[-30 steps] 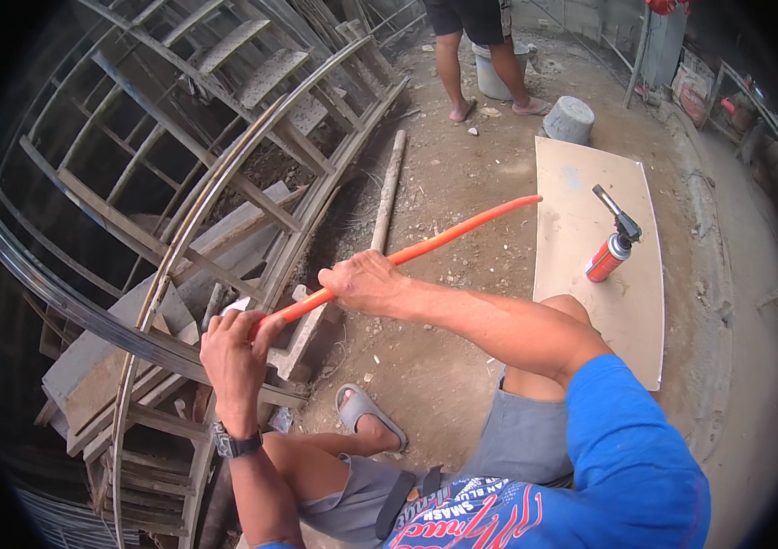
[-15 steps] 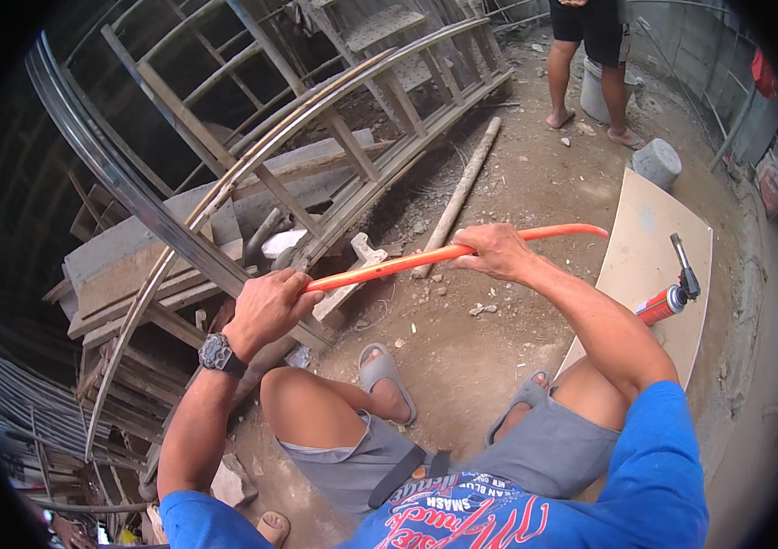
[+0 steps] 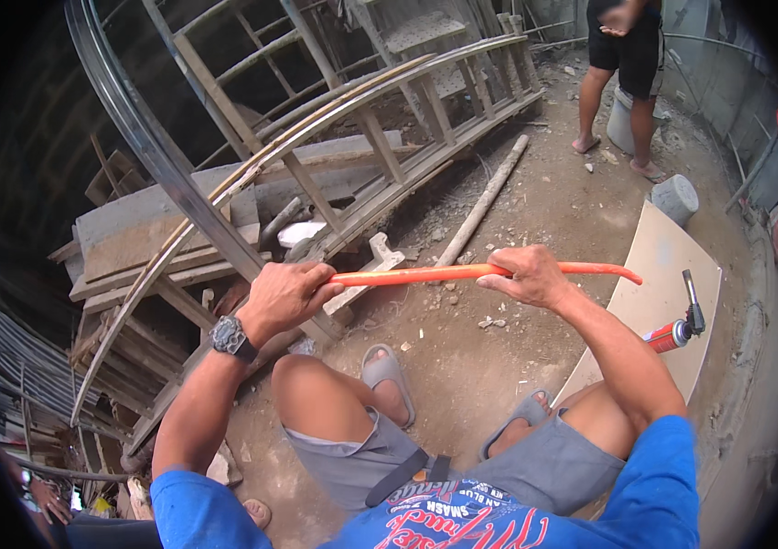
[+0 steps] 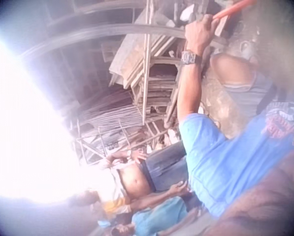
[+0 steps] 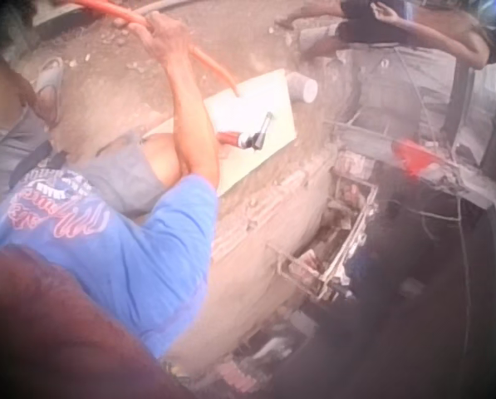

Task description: The person heats a red plastic pipe with a blowtorch and bends it into a curved shape. They repeatedly heat and bend the pipe, checking the curvature by hand.

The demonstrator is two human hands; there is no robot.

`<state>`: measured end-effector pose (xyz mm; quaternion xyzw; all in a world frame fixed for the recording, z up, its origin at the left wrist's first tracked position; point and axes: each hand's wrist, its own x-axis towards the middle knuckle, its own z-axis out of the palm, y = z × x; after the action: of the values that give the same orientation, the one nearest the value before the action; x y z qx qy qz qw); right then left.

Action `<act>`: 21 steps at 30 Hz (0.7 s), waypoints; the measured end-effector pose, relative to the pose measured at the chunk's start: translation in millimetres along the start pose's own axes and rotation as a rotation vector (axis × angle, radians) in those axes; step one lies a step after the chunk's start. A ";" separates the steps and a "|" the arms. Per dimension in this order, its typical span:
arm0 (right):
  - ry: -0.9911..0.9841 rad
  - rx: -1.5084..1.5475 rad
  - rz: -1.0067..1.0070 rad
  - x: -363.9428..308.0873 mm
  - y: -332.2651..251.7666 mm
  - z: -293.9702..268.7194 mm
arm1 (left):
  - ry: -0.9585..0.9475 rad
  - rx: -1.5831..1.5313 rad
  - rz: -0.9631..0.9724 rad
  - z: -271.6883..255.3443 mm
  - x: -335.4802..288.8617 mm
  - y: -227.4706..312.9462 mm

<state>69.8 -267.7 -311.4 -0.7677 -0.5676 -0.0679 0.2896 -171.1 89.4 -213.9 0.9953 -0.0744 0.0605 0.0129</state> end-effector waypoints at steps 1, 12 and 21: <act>-0.019 -0.012 0.038 -2.1 7.7 -4.0 | 0.028 0.009 0.037 0.1 7.6 4.9; -0.128 0.142 0.198 4.7 -8.0 -17.6 | 0.191 0.060 0.032 22.1 35.5 42.4; -0.179 0.132 0.241 1.9 5.7 -12.5 | 0.096 0.040 0.007 23.3 52.1 49.6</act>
<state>78.4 -273.7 -302.3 -0.8125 -0.4981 0.0734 0.2939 -124.7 32.0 -229.8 0.9911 -0.0760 0.1095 -0.0034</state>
